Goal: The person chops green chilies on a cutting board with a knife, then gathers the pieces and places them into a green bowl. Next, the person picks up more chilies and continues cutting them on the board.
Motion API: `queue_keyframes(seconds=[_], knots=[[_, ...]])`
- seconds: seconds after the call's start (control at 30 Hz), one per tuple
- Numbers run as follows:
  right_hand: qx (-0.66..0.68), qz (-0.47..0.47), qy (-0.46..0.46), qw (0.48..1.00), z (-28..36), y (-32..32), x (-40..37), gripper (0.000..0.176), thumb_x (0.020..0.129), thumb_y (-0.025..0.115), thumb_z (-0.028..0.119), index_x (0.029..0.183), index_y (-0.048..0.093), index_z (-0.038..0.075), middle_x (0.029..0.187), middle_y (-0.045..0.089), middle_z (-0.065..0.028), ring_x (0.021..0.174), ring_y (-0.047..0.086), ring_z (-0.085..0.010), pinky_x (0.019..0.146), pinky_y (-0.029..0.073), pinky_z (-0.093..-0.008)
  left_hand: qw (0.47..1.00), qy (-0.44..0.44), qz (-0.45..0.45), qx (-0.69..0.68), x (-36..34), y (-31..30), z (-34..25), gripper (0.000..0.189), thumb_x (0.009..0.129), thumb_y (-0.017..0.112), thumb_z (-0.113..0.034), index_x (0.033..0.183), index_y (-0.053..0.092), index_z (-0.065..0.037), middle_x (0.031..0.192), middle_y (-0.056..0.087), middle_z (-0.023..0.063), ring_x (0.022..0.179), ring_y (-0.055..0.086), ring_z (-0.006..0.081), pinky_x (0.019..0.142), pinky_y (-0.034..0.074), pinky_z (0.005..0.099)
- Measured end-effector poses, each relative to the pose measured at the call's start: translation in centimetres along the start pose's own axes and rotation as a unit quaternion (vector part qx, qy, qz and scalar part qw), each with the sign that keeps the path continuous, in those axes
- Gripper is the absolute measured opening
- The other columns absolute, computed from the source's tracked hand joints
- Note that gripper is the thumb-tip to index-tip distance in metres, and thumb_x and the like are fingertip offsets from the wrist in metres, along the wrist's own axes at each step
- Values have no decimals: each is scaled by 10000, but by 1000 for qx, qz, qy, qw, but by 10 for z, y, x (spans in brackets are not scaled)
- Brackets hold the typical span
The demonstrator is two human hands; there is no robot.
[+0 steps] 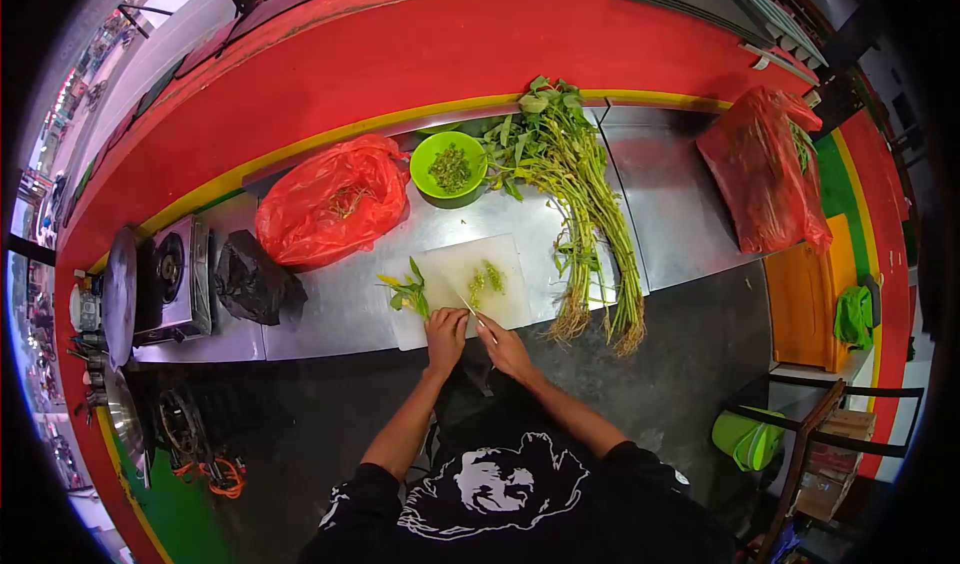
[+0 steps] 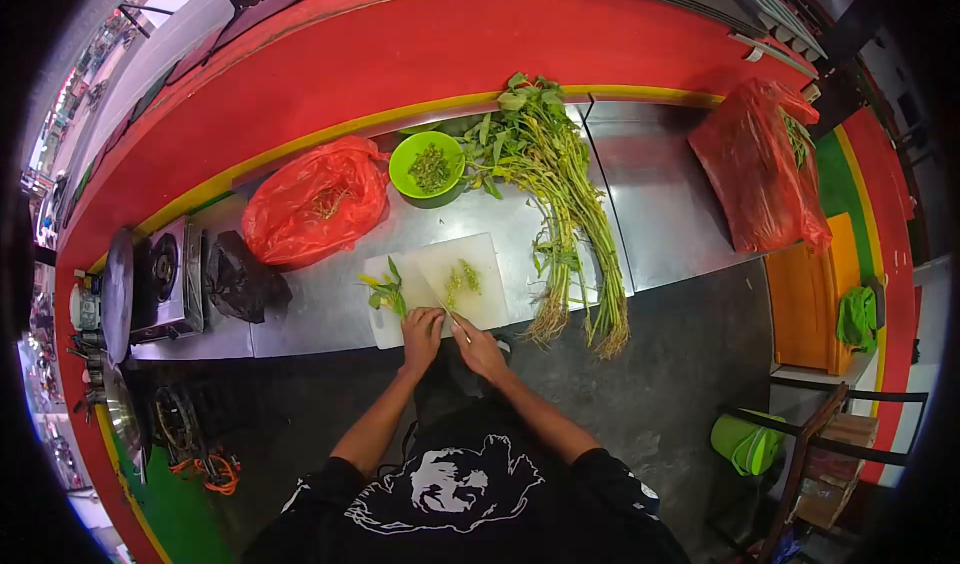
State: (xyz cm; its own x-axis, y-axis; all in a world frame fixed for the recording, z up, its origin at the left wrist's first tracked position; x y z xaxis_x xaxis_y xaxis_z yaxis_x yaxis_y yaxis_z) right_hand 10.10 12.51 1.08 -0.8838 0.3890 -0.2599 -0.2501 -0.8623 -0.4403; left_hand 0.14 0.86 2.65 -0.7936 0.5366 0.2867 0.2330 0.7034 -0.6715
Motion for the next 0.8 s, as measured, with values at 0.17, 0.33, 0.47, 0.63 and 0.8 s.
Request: queue_keyframes(seconds=[0.17,0.33,0.47,0.63,0.8], knots=[[-16,42,48,998,-7,-1,-6,487,1068,478,446,1487,522,202,952,699,-306,905,692,-485,824,519,-549,1000,0,-13,-11,1,-1,-2,124,901,708,-90,1022,732,-70,977,676,66,952,608,282,816,417,412],[-41,13,12,999,-2,2,2,487,1063,485,449,1482,524,206,915,697,-310,919,669,-519,825,521,-559,1000,10,-5,-7,-1,-4,-6,138,900,706,-91,1035,732,-71,967,673,69,963,605,287,822,421,409],[-42,26,40,998,-4,6,6,494,1062,485,455,1487,519,206,922,702,-304,916,676,-511,833,522,-551,1000,19,-6,6,-2,-7,-13,141,906,696,-86,1041,734,-71,964,670,75,962,604,291,824,422,410],[-11,30,45,998,-5,-2,-6,493,1062,484,461,1487,523,215,959,711,-297,942,689,-494,858,525,-538,1000,10,-4,-6,-1,-2,-4,143,916,682,-81,1048,734,-66,966,673,82,953,607,288,829,426,408],[-15,24,38,999,-1,-2,-10,474,1057,498,445,1463,551,207,1014,694,-320,995,667,-509,891,519,-536,1000,7,-11,4,-2,-3,-4,132,919,686,-94,1039,732,-62,970,676,82,954,612,289,835,429,410]])
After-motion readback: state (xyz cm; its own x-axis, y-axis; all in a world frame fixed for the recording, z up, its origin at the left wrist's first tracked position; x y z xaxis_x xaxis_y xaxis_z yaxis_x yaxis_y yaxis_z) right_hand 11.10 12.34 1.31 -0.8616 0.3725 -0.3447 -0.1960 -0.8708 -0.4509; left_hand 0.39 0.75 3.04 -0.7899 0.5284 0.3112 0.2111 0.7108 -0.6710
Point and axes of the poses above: each hand's wrist, its own x-axis towards the middle knuckle, its own y-axis out of the palm, z = x × y, the point moved 8 cm from there along x, towards the middle knuckle
